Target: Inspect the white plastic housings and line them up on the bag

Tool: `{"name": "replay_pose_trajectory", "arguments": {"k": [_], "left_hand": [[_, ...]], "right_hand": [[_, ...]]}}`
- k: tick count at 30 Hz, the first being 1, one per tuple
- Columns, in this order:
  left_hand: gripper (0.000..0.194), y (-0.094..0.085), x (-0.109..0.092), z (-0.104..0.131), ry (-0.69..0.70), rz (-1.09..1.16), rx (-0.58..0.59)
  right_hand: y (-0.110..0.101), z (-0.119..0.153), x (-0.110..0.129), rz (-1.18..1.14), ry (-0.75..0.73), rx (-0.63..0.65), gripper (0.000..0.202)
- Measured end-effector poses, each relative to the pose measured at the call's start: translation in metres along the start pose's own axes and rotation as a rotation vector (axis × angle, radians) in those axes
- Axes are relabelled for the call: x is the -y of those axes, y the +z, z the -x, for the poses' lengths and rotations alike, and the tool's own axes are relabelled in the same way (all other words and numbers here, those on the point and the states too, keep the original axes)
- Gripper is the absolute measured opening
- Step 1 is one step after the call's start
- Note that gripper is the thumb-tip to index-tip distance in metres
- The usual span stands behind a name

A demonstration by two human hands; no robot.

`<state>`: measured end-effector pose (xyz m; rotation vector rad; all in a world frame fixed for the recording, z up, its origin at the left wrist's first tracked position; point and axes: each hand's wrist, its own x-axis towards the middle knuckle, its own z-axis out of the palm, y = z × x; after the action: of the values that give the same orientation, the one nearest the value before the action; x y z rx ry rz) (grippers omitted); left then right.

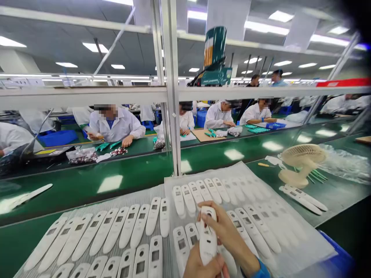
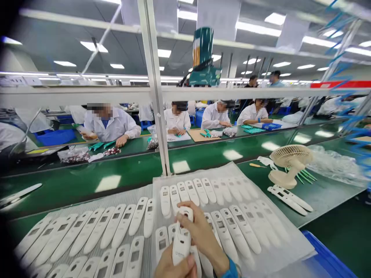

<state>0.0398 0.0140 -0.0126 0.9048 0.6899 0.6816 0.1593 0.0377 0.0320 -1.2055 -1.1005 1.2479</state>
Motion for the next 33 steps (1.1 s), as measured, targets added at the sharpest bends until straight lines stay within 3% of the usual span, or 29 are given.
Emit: {"name": "replay_pose_trajectory", "arguments": {"k": [3,6,13,16,22,27,33], "left_hand": [[0.066,0.014,-0.010,0.012,-0.002,0.109,0.048],[0.056,0.022,-0.021,0.020,0.003,0.138,0.012],[0.042,0.020,-0.027,0.022,0.029,0.167,0.022],[0.040,0.020,-0.031,0.021,0.011,0.143,-0.011],[0.026,0.026,-0.040,0.025,0.033,-0.066,-0.182],[0.029,0.024,-0.035,0.028,0.057,-0.081,-0.229],[0.028,0.019,-0.036,0.033,0.048,0.015,-0.190]], "right_hand": [[0.001,-0.002,0.014,-0.040,0.083,0.045,0.045],[0.000,-0.003,0.023,-0.106,0.124,0.062,0.045],[-0.001,-0.002,0.025,-0.290,0.235,0.190,0.048],[0.000,-0.001,0.028,-0.282,0.195,0.215,0.046],[0.009,0.001,0.034,-0.016,0.114,0.123,0.034],[0.016,-0.002,0.032,-0.113,0.164,0.062,0.045],[0.020,-0.003,0.031,-0.166,0.163,0.082,0.046]]}}
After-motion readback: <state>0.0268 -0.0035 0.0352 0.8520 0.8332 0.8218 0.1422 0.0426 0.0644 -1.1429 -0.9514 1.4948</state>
